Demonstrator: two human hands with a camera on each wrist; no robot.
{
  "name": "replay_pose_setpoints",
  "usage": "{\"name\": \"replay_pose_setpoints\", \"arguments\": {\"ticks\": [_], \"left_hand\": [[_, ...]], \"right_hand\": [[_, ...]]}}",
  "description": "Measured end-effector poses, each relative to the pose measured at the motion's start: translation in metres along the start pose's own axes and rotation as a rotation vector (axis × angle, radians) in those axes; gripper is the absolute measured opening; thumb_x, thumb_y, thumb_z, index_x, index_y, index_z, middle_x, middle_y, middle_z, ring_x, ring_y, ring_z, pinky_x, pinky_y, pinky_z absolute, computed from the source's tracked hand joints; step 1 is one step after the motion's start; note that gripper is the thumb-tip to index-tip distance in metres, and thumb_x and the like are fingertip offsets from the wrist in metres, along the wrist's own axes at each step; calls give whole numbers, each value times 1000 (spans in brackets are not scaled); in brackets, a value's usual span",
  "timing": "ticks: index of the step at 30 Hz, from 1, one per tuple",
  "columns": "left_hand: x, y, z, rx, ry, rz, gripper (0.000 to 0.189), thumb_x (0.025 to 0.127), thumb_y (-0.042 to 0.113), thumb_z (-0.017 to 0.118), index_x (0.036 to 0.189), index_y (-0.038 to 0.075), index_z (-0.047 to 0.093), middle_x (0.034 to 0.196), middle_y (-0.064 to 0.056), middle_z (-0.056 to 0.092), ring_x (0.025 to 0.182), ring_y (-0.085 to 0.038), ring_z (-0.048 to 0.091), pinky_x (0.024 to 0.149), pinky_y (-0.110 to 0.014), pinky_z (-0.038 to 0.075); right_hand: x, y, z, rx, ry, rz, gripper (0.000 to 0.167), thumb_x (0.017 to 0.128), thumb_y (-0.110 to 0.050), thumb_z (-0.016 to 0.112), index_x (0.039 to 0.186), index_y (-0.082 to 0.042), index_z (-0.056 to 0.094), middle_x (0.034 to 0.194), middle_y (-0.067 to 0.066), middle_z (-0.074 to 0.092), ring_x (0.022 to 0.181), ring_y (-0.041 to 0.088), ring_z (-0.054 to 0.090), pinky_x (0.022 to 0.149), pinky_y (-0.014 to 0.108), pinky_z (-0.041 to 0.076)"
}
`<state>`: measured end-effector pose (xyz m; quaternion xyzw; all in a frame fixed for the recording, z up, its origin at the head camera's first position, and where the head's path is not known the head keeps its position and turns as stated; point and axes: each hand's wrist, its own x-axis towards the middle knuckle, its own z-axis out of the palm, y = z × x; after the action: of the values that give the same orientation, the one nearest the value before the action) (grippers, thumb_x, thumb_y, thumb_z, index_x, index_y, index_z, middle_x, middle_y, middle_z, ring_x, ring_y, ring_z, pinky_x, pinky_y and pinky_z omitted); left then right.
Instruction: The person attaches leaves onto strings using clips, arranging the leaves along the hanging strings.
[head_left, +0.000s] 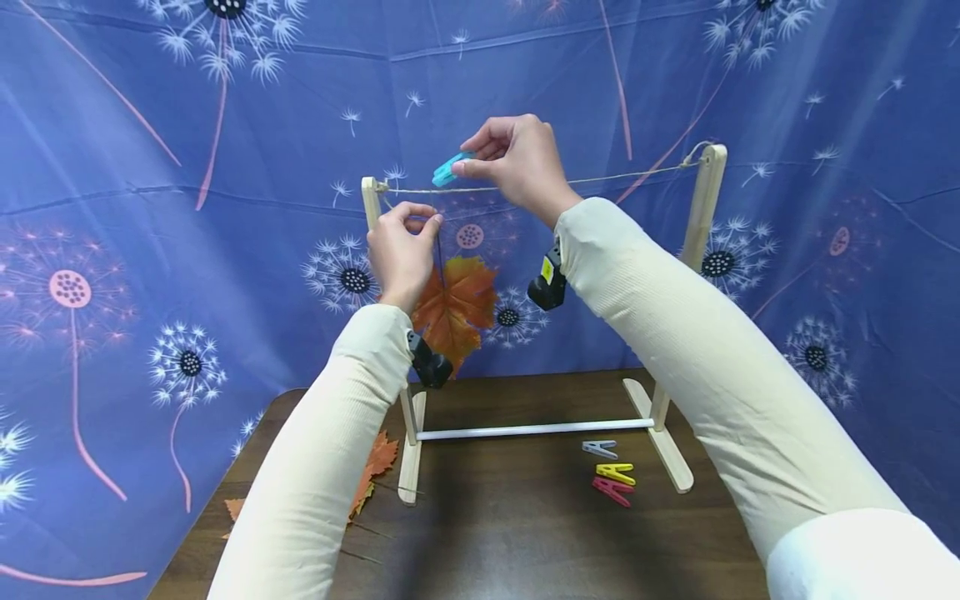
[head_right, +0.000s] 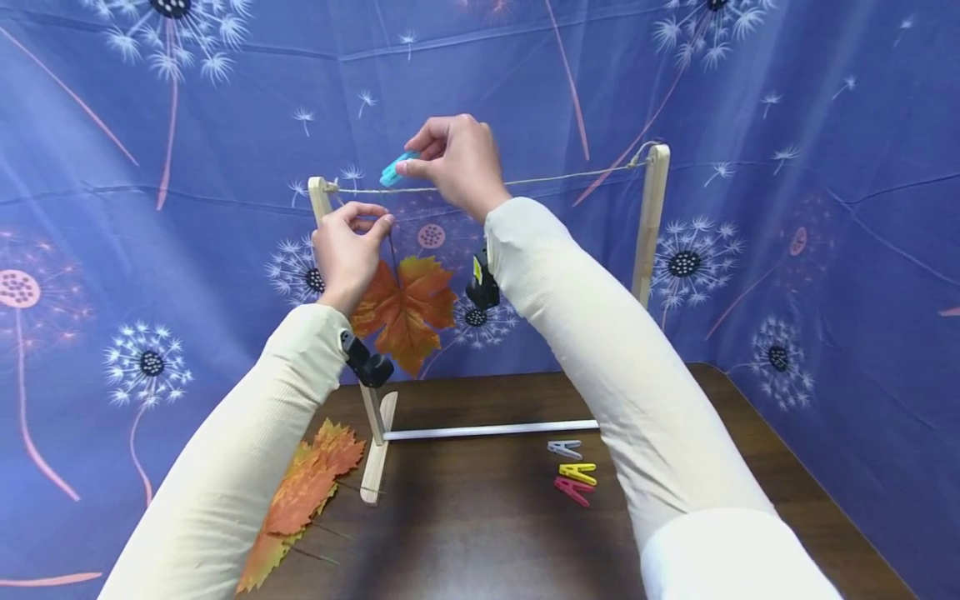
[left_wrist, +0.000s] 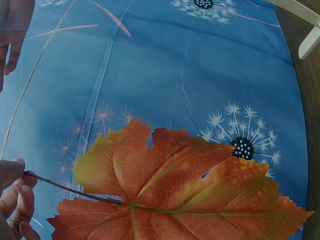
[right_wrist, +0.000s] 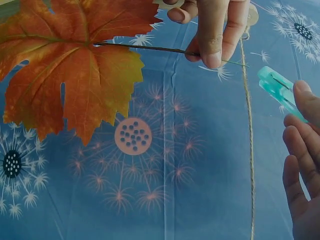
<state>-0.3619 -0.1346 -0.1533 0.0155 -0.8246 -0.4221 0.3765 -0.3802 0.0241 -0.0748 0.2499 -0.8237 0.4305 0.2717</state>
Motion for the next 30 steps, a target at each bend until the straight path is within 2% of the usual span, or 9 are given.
{"name": "replay_pose_setpoints", "arguments": {"ticks": [10, 18, 23, 30], "left_hand": [[1, 1, 3, 2, -7, -8, 18, 95, 29, 74, 108, 17, 77, 97, -1, 78, 89, -20, 70, 80, -41, 50], [3, -2, 3, 6, 13, -11, 18, 95, 29, 75, 108, 18, 77, 96, -1, 78, 90, -20, 70, 80, -42, 50], [3, -3, 3, 14, 15, -13, 18, 94, 29, 76, 108, 18, 77, 97, -1, 78, 90, -21, 71, 80, -43, 50], [1, -3, 3, 13, 4, -14, 20, 95, 29, 74, 109, 16, 77, 100, -3, 78, 92, -22, 71, 82, -42, 50]], "right_hand": [[4, 4, 5, -44, -21, 52, 27, 85, -31, 85, 102, -10, 81, 86, 1, 76, 88, 11, 64, 77, 24, 45], [5, 7, 11, -55, -60, 67, 29, 86, -33, 84, 103, -10, 80, 88, 1, 76, 85, 12, 65, 73, 24, 45], [6, 6, 13, -59, -88, 79, 31, 87, -34, 82, 108, -11, 79, 94, 3, 76, 88, 13, 65, 76, 24, 48], [4, 4, 11, -76, -165, 75, 37, 93, -36, 76, 120, -11, 74, 107, 4, 74, 100, 14, 65, 86, 27, 51]]}}
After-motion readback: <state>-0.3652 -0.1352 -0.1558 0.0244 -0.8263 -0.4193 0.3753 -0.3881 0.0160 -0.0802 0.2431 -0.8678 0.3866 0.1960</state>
